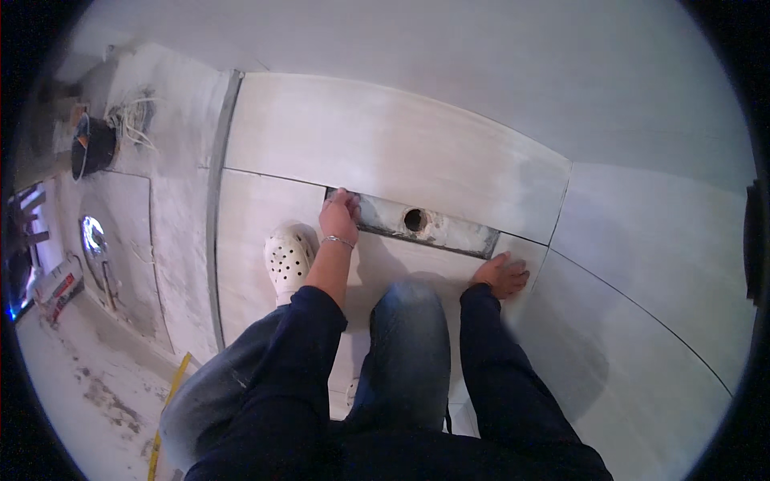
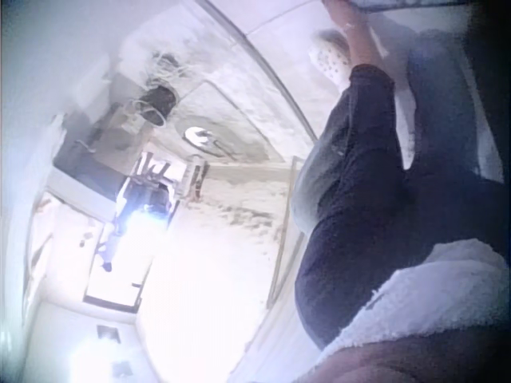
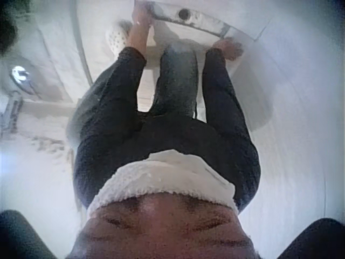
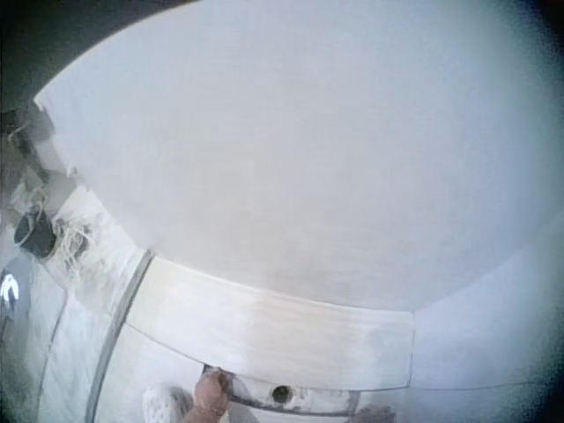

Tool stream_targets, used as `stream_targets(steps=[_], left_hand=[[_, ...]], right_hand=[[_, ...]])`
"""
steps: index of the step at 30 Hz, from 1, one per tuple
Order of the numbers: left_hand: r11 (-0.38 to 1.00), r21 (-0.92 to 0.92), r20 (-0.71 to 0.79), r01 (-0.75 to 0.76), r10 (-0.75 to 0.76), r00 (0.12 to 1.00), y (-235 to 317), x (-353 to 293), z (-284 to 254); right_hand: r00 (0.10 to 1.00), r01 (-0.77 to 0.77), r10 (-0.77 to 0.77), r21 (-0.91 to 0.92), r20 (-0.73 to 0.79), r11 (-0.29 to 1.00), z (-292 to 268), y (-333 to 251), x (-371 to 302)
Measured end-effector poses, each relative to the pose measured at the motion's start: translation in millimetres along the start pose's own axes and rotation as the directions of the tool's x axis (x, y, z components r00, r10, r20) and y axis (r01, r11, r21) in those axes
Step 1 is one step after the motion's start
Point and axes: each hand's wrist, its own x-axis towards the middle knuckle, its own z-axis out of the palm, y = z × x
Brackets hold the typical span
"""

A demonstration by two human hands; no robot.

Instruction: Installing a rectangular metal floor drain cover onto a tiled shower floor.

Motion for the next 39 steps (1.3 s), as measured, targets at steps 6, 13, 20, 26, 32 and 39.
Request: stream_targets(steps=[6,13,20,26,32,39], left_hand=[[0.446,0.748,0.236,-0.491,0.513,0.825,-15,17,11],[0.139,0.672,0.741,-0.727,-0.125,0.660,10,-62,150],[-0.379,0.461,0.733,-0.802,-0.347,0.585,163,12,83],[-0.114,0.890,0.446,-0.443,0.425,0.788,271,74,18],[-0.158,0.865,0.425,-0.477,0.736,0.527,289,119,24],[0.459,0.805,-0.035,-0.375,0.669,0.743,285,143,68]], right_hand=[[0.995,0.006,-0.015,0.088,0.101,0.996,-18,-28,-11],[1.000,-0.014,0.015,-0.038,0.023,0.999,10,11,15],[0.995,-0.025,0.028,-0.032,0.096,0.999,-1,7,11],[0.998,-0.019,0.024,-0.077,0.061,0.997,-9,-4,8],[0.990,-0.013,0.024,-0.073,0.141,0.997,8,5,10],[0.757,0.120,-0.279,0.295,0.590,0.948,-45,24,22]])
